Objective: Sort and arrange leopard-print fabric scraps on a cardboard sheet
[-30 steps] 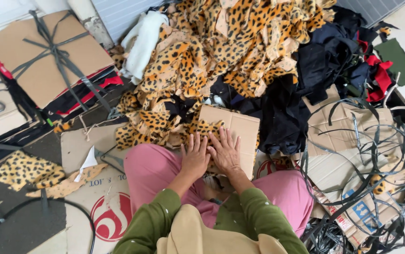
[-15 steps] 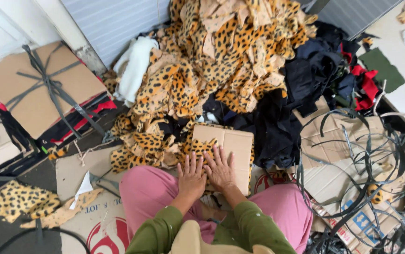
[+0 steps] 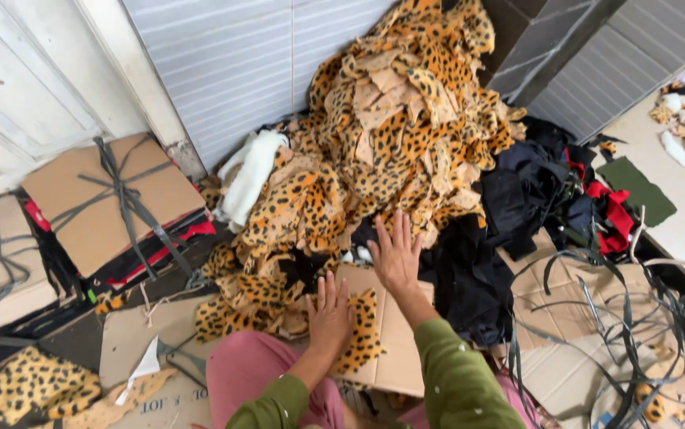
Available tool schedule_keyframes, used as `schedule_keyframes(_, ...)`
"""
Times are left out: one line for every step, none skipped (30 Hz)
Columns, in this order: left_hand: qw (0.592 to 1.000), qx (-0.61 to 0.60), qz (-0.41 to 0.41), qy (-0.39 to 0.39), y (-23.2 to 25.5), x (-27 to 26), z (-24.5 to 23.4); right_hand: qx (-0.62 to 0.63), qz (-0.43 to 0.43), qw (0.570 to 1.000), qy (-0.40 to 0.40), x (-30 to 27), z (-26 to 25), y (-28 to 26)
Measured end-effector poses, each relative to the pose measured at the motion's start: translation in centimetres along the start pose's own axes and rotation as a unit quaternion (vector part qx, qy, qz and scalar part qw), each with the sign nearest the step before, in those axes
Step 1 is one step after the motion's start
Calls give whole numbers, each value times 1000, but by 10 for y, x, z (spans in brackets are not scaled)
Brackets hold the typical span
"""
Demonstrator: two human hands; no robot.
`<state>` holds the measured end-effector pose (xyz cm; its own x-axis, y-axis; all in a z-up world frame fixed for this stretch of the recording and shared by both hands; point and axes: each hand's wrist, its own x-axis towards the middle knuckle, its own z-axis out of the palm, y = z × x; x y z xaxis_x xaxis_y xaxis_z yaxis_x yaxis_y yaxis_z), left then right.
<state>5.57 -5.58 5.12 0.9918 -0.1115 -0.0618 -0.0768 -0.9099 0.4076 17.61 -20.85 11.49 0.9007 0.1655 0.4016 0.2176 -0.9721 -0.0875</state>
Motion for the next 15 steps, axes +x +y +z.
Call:
schedule_keyframes(1000, 2, 3, 8, 9, 11, -22, 0, -1, 1000, 8, 24, -8, 0)
schedule_keyframes(999, -23, -16, -32, 19, 22, -43, -18, 22, 998, -63, 49, -16, 1)
schedule_keyframes(996, -47, -34, -69, 28, 33, -66, -34, 46, 990, -131, 75, -24, 0)
schedule_keyframes(997, -44, -32, -60, 30, 47, -75, -33, 44, 991, -122, 93, -32, 0)
schedule_keyframes(993, -87, -35, -68, 33, 58, -82, -37, 42, 988, -144, 108, -40, -1)
schedule_keyframes(988, -129, -37, -75, 36, 69, -90, -40, 41, 984, -166, 122, -48, -1)
schedule_keyframes(989, -127, -35, -70, 38, 79, -97, -39, 40, 986, -160, 134, -40, 7)
schedule_keyframes(981, -171, -46, -84, 40, 88, -103, -72, 29, 993, -90, 146, -32, 15)
schedule_keyframes(970, -215, -57, -99, 42, 94, -108, -104, 18, 994, -20, 155, -23, 21)
schedule_keyframes(971, -213, -56, -94, 43, 99, -111, -102, 17, 995, -15, 168, -31, 20)
schedule_keyframes(964, -239, -62, -99, 45, 101, -113, -101, 26, 993, -51, 178, -38, 19)
schedule_keyframes(956, -266, -68, -104, 46, 103, -115, -100, 35, 991, -87, 188, -45, 17)
schedule_keyframes(957, -263, -67, -103, 38, 103, -109, -98, 36, 991, -85, 198, -29, 30)
schedule_keyframes(950, -290, -56, -102, 30, 102, -103, -84, -12, 996, 6, 207, -13, 42)
schedule_keyframes(941, -318, -48, -104, 23, 95, -94, -68, -59, 992, 91, 210, 4, 54)
